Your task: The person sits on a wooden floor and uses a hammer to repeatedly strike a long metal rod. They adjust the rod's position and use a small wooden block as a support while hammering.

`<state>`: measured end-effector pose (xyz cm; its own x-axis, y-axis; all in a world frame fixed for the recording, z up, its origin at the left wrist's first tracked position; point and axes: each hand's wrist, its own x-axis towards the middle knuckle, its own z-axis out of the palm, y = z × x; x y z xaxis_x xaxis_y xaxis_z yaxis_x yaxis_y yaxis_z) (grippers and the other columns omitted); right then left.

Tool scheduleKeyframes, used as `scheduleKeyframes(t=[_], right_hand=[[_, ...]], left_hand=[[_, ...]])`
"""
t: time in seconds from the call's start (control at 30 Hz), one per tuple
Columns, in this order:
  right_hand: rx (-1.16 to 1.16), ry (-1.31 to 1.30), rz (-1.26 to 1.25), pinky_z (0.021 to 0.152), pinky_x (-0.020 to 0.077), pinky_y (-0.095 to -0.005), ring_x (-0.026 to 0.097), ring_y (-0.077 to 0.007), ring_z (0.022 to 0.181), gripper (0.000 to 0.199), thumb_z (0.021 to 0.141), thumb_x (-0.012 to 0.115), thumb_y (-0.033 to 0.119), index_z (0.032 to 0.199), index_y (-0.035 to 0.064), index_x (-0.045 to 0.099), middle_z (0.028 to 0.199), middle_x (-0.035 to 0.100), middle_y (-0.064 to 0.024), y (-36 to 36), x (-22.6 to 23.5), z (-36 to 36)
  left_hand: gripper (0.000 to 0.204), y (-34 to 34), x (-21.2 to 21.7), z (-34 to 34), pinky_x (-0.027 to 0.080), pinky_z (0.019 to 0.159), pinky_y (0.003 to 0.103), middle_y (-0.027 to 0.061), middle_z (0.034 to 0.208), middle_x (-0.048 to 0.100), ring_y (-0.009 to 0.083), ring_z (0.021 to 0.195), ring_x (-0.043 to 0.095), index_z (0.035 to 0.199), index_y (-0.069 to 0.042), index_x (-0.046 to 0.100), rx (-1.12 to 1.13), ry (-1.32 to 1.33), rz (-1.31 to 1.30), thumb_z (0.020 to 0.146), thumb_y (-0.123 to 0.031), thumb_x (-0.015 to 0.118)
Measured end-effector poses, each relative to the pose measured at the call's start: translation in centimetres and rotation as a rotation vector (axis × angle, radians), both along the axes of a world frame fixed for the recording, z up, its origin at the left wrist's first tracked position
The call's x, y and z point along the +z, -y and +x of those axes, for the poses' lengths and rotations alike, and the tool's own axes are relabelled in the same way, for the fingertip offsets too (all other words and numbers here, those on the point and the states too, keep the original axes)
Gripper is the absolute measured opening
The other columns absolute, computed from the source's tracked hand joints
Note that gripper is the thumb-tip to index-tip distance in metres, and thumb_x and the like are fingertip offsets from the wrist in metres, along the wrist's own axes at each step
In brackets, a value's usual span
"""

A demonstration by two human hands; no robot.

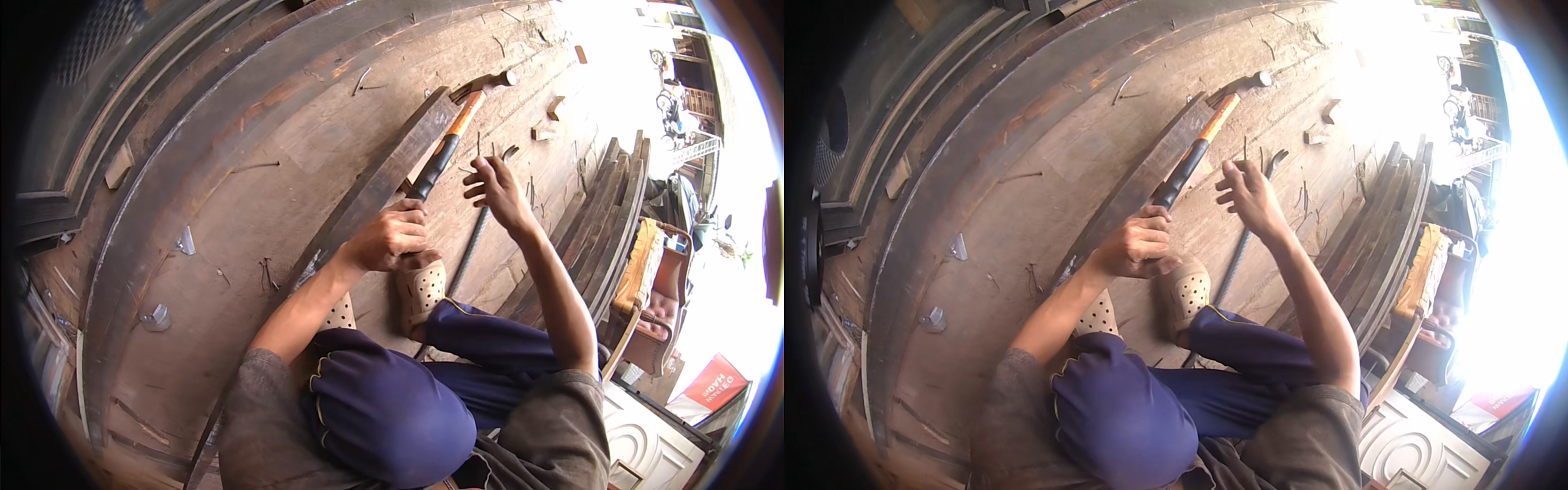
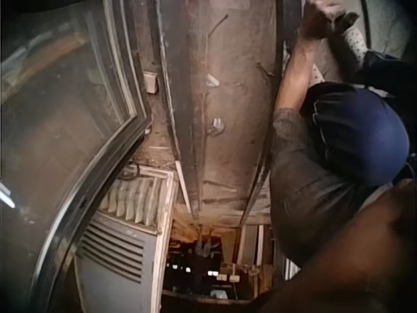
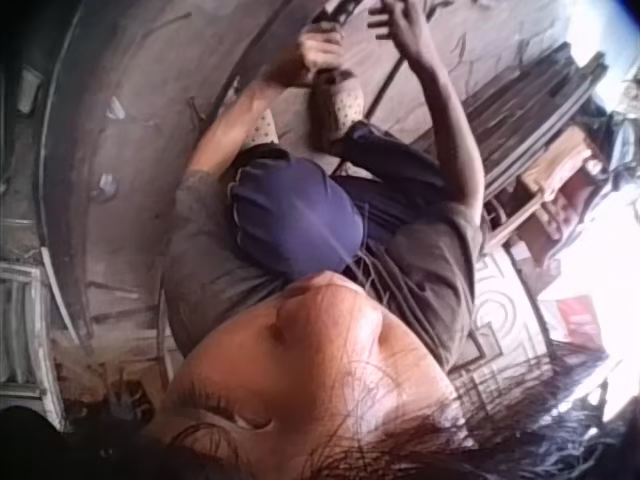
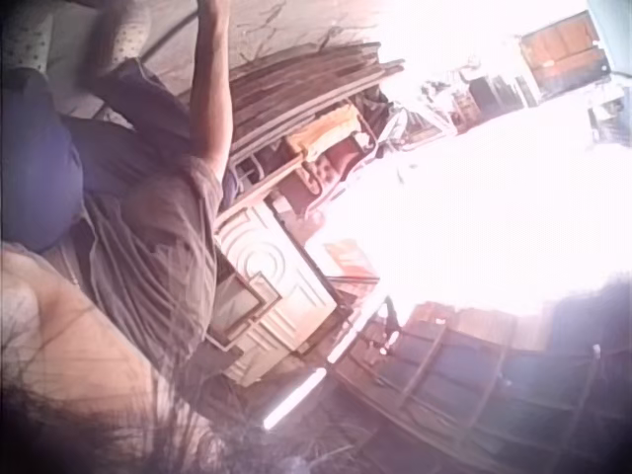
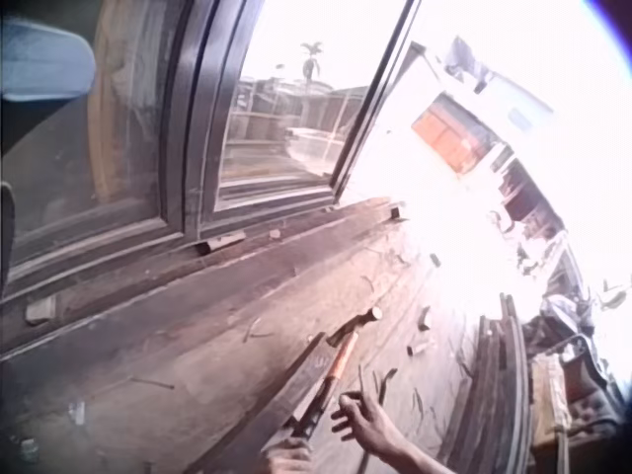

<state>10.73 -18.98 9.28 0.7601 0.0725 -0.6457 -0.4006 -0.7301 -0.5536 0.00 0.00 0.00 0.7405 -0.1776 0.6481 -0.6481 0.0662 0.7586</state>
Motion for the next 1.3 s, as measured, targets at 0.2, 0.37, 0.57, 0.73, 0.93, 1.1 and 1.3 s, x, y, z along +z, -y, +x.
scheduleKeyframes(t=[0.2,0.37,0.57,0.73,0.93,1.1,1.3], right_hand=[[-0.562,0.194,0.330,0.049,0.0507,-0.0302,0.062,-0.0188,0.060,0.032,0.095,0.049,0.021,0.118,0.0016,0.039,0.083,0.055,-0.0100,-7.8,-2.9,-2.8],[-0.685,0.075,0.334,0.040,0.0397,-0.0257,0.050,-0.0128,0.053,0.026,0.093,0.052,0.022,0.111,0.0032,0.047,0.079,0.052,-0.0066,-6.9,0.6,-0.9],[-0.668,-0.020,0.396,0.043,0.0386,-0.0241,0.046,-0.0119,0.052,0.031,0.095,0.049,0.025,0.118,0.0043,0.049,0.079,0.050,-0.0058,-4.8,0.3,-0.9],[-0.621,0.154,0.236,0.046,0.0412,-0.0264,0.049,-0.0107,0.056,0.027,0.094,0.052,0.028,0.109,0.0053,0.051,0.076,0.051,-0.0029,-7.5,0.2,-2.0],[-0.353,0.495,-0.115,0.091,0.0410,-0.0447,0.049,-0.0320,0.108,0.042,0.095,0.049,0.027,0.123,-0.0034,0.046,0.120,0.045,-0.0219,-8.3,-5.8,-4.3],[-0.329,0.778,-0.150,0.095,0.0407,-0.0454,0.049,-0.0407,0.112,0.041,0.093,0.051,0.020,0.127,-0.0029,0.044,0.125,0.045,-0.0248,-8.8,-7.7,-5.7],[-0.635,0.157,0.462,0.056,0.0502,-0.0349,0.060,-0.0178,0.065,0.036,0.089,0.056,0.022,0.116,0.0013,0.048,0.088,0.059,-0.0108,-7.9,-5.8,-1.7]], left_hand=[[0.046,2.3,3.5,0.2,0.045,0.085,0.039,0.0020,0.055,0.051,0.0185,0.060,0.053,0.054,-0.008,0.051,0.102,-0.114,-0.042,0.080,-0.038,0.073],[0.045,4.0,8.0,1.2,0.036,0.097,0.046,0.0048,0.063,0.056,0.0213,0.074,0.055,0.063,-0.007,0.057,0.123,-0.074,-0.094,0.085,-0.045,0.066],[0.038,6.0,8.1,0.9,0.034,0.096,0.048,0.0000,0.063,0.057,0.0192,0.076,0.057,0.066,-0.009,0.059,0.157,-0.113,0.025,0.086,-0.041,0.066],[0.030,4.1,6.0,0.5,0.034,0.093,0.044,-0.0029,0.061,0.054,0.0173,0.075,0.059,0.063,-0.012,0.056,0.079,-0.112,-0.192,0.082,-0.028,0.073],[0.040,1.8,2.0,-1.9,0.041,0.087,0.041,-0.0003,0.053,0.045,0.0178,0.064,0.055,0.055,-0.008,0.049,0.060,-0.194,-0.160,0.085,-0.025,0.070],[0.049,2.2,1.2,-4.2,0.040,0.050,0.030,0.0062,0.055,0.048,0.0197,0.059,0.053,0.057,-0.004,0.050,0.140,-0.440,-0.078,0.088,-0.038,0.066],[0.044,0.4,4.4,-3.1,0.038,0.103,0.046,0.0065,0.074,0.060,0.0201,0.073,0.061,0.088,-0.006,0.056,0.253,-0.336,-0.162,0.090,-0.050,0.058]])
